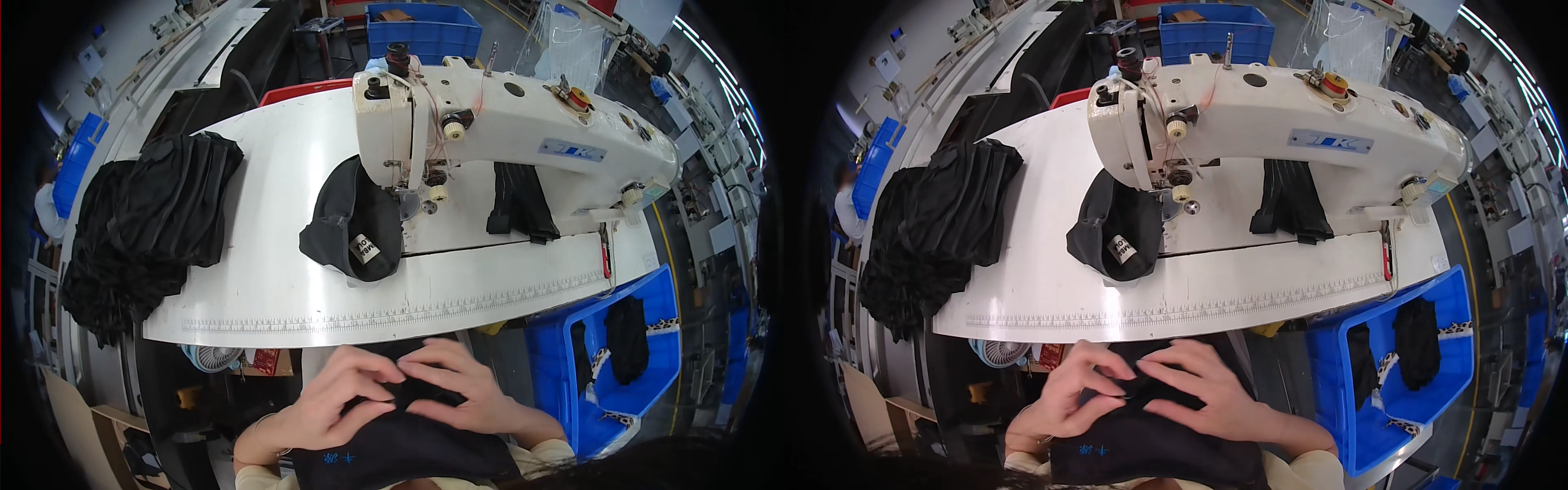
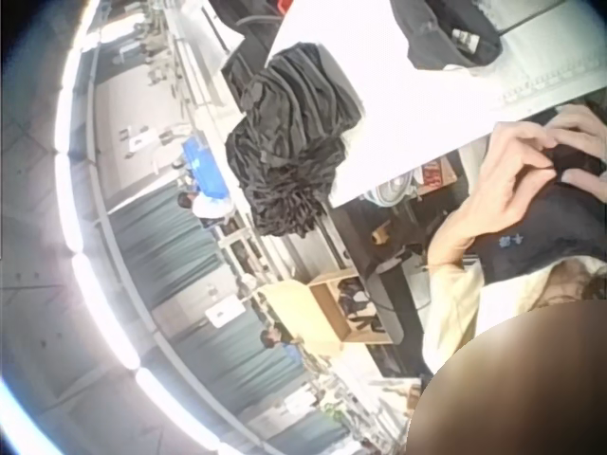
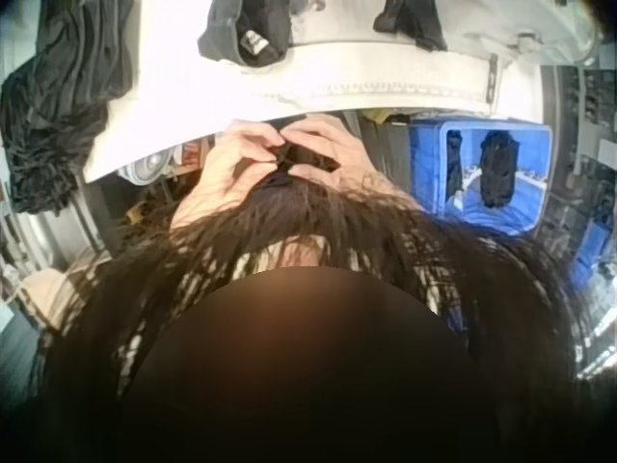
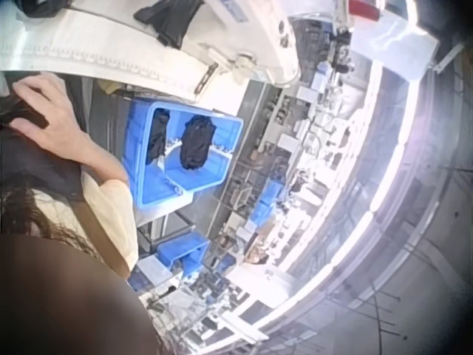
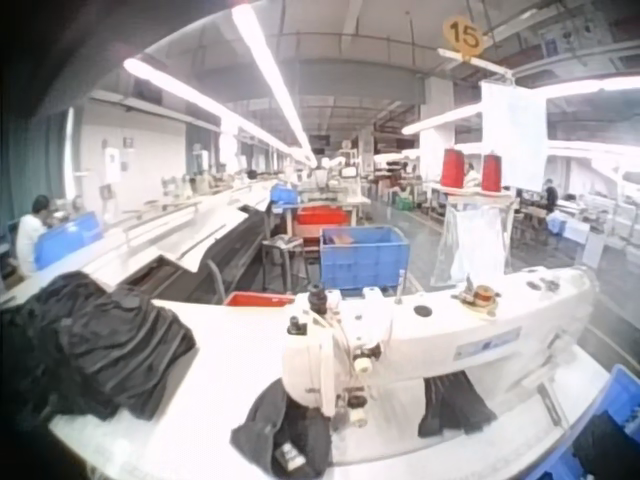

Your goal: Sewing black fabric or leather pieces using an industrial sewing machine.

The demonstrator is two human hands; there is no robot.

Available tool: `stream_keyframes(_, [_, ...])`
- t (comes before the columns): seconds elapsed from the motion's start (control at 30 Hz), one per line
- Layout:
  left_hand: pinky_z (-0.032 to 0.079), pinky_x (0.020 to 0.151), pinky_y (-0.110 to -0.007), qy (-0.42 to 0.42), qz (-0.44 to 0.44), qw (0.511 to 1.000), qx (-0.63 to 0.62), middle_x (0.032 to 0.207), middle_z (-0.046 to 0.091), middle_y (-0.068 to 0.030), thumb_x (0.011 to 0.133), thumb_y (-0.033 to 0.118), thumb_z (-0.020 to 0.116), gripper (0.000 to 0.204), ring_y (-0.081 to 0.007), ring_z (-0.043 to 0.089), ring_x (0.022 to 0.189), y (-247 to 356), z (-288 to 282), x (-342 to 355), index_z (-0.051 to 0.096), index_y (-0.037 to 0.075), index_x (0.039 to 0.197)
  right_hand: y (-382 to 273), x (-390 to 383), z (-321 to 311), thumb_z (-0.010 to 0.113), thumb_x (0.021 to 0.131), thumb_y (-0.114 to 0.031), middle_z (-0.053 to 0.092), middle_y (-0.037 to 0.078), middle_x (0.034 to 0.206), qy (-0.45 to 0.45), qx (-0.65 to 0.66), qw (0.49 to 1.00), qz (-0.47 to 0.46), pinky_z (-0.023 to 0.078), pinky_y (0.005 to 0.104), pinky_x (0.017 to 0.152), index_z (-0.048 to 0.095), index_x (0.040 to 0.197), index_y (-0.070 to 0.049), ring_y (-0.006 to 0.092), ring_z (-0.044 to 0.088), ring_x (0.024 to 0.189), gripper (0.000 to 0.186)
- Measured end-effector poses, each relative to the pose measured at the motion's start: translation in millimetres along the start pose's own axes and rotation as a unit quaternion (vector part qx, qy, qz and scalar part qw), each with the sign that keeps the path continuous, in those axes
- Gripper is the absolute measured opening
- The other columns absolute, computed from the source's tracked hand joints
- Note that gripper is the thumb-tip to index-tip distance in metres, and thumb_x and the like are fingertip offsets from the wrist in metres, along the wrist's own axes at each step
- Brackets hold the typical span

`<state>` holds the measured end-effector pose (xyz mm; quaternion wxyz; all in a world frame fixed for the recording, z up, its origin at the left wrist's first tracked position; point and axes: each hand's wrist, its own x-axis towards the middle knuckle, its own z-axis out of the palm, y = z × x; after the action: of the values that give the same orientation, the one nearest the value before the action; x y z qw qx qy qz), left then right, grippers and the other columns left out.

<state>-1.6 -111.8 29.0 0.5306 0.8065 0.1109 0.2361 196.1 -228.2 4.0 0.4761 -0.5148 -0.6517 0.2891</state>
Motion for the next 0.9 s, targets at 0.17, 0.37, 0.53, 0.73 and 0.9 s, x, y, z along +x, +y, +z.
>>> stream_keyframes(0.17, [0.046, 0.085, -0.034, -0.050, -0.039, 0.940, -0.336, 0.106, 0.056, -0.0121, 0.091, 0.006, 0.062, 0.011, -0.0241, 0.056, 0.099, -35, -7, 39, 0.059, -0.001, 0.099, 13, -3, 16, 0.070, 0.084, -0.004, 0.067, 0.011, 0.086, -0.032, 0.139, 0.983, 0.113, 0.052, 0.0244, 0.064, 0.068, 0.102, 0.002, 0.0175, 0.066, 0.072, 0.019])
stream_keyframes(0.37, [0.048, 0.082, -0.035, 0.029, 0.076, 0.799, 0.595, 0.095, 0.057, -0.0166, 0.073, 0.004, 0.061, 0.028, -0.0281, 0.057, 0.091, -72, 9, 95, 0.060, -0.010, 0.098, 36, 11, 3, 0.068, 0.086, 0.000, 0.068, 0.009, 0.078, 0.134, 0.235, 0.939, 0.214, 0.051, 0.0214, 0.060, 0.064, 0.108, 0.000, 0.0115, 0.064, 0.060, 0.023])
stream_keyframes(0.53, [0.045, 0.068, -0.031, 0.001, 0.059, 0.789, 0.611, 0.088, 0.053, -0.0122, 0.066, 0.004, 0.062, 0.029, -0.0244, 0.053, 0.078, -82, -9, 107, 0.060, -0.006, 0.093, 84, 58, -23, 0.063, 0.082, 0.002, 0.069, 0.012, 0.086, 0.045, -0.084, 0.995, 0.004, 0.053, 0.0278, 0.066, 0.066, 0.102, 0.000, 0.0189, 0.068, 0.074, 0.020])
stream_keyframes(0.73, [0.043, 0.061, -0.035, 0.051, 0.030, 0.905, 0.422, 0.076, 0.058, -0.0091, 0.062, 0.006, 0.064, 0.019, -0.0223, 0.056, 0.071, -102, -52, 145, 0.060, 0.003, 0.080, 149, 110, -53, 0.062, 0.064, -0.013, 0.066, 0.012, 0.090, -0.002, -0.507, 0.826, -0.245, 0.048, 0.0331, 0.074, 0.068, 0.083, -0.005, 0.0233, 0.061, 0.094, 0.021])
stream_keyframes(0.9, [0.045, 0.062, -0.033, -0.006, 0.086, 0.802, 0.591, 0.072, 0.060, -0.0032, 0.064, 0.010, 0.067, 0.016, -0.0198, 0.059, 0.070, -102, -43, 151, 0.066, 0.006, 0.080, 168, 119, -50, 0.061, 0.051, -0.020, 0.060, 0.003, 0.079, -0.045, -0.521, 0.815, -0.251, 0.048, 0.0342, 0.068, 0.058, 0.054, -0.009, 0.0210, 0.055, 0.086, 0.012])
